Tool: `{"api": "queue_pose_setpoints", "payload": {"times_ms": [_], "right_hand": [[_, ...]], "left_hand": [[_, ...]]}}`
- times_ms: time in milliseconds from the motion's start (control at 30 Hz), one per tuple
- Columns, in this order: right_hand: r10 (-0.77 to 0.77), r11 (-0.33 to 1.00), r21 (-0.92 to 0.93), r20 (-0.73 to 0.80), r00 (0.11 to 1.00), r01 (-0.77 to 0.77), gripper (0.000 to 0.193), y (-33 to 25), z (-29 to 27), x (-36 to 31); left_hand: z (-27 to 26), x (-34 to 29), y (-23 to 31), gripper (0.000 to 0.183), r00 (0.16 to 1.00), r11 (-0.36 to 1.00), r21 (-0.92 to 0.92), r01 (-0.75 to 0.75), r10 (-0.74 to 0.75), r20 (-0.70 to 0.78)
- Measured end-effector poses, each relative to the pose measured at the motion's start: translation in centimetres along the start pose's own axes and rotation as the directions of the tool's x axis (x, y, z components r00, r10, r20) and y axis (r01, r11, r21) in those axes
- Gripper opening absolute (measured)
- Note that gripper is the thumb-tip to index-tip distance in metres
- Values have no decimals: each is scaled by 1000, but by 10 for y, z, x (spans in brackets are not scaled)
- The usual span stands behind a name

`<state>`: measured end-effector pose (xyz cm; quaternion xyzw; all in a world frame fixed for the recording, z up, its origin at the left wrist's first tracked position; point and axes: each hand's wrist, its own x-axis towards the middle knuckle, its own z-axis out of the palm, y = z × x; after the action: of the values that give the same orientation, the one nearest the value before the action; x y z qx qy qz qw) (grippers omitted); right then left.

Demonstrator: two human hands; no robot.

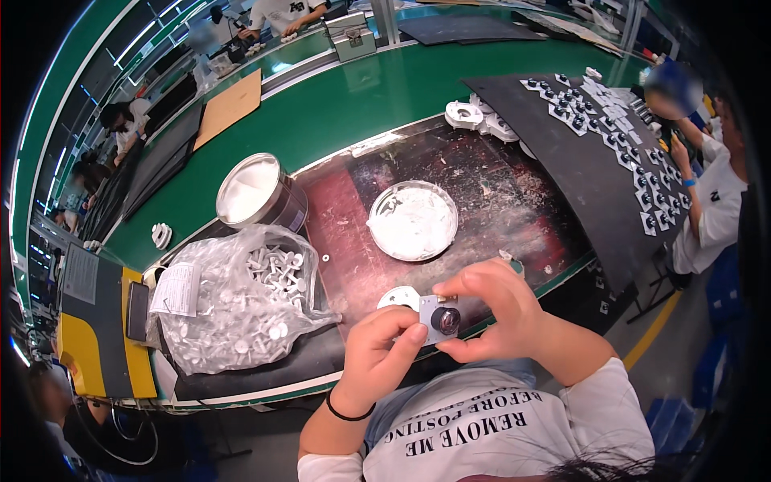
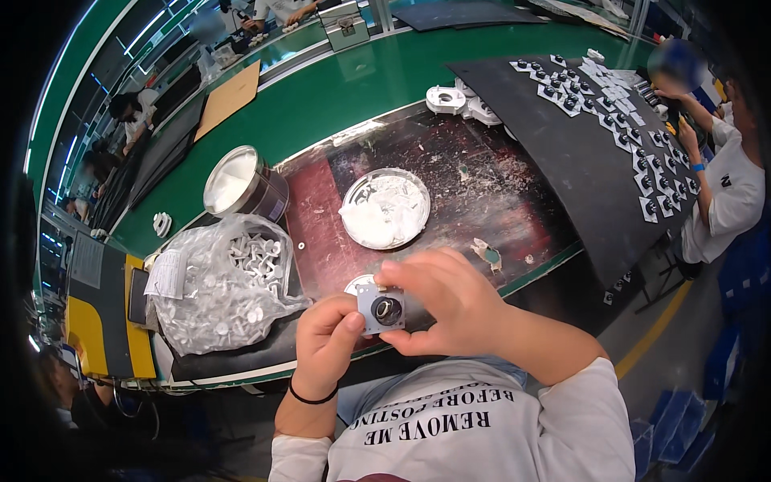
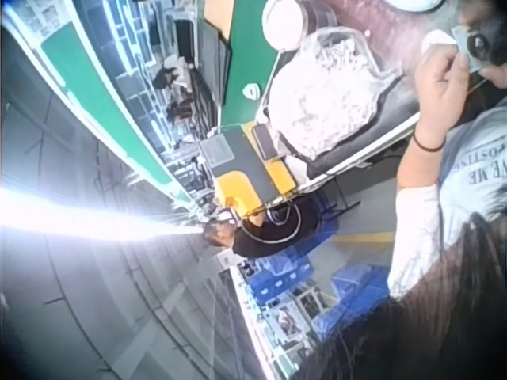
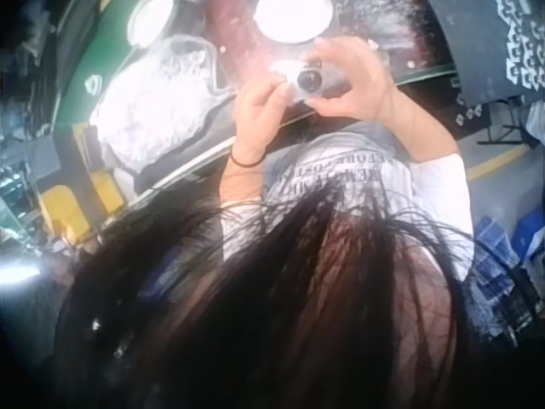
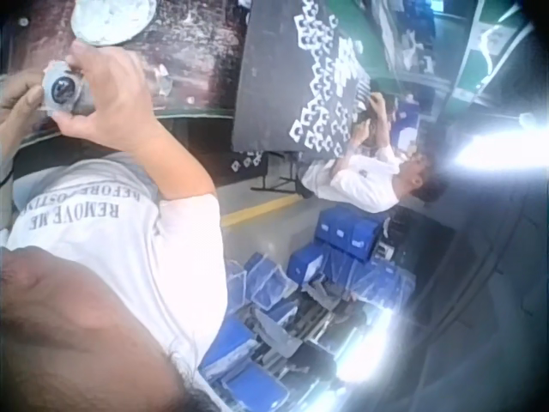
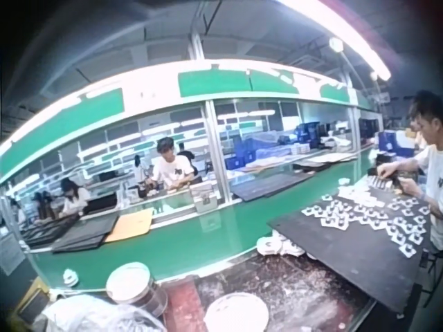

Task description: The person assembles small white plastic housings by inserting black circular components and white cylindrical pins. They repeatedly pick parts from a bag and a tray, insert them into the housings, and place the finished units on a black board. The process is repetitive and performed by hand without tools.

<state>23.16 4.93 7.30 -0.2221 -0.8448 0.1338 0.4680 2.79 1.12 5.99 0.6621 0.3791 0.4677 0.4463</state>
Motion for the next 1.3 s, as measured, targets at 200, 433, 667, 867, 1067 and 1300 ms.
{"api": "queue_pose_setpoints", "payload": {"times_ms": [200,433,667,867,1067,1300], "right_hand": [[322,748,599,47,946,-285,87,1,3,-7],[369,17,885,427,826,-465,68,-7,27,-18],[237,417,873,165,957,-254,48,15,18,-1],[45,965,226,345,938,-130,44,28,6,28],[-30,993,118,490,871,-31,36,24,29,31],[-65,997,70,634,770,27,31,26,32,33]], "left_hand": [[5,-7,6,23,964,902,-359,240,-265,-21],[18,-16,-1,36,980,868,-454,200,-178,90],[-16,-17,-4,22,939,993,115,40,2,-344],[-24,-31,-25,82,973,899,433,58,46,-225],[-3,-30,-48,113,980,876,481,43,57,-192],[-6,-27,-50,119,989,828,561,-2,86,-122]]}}
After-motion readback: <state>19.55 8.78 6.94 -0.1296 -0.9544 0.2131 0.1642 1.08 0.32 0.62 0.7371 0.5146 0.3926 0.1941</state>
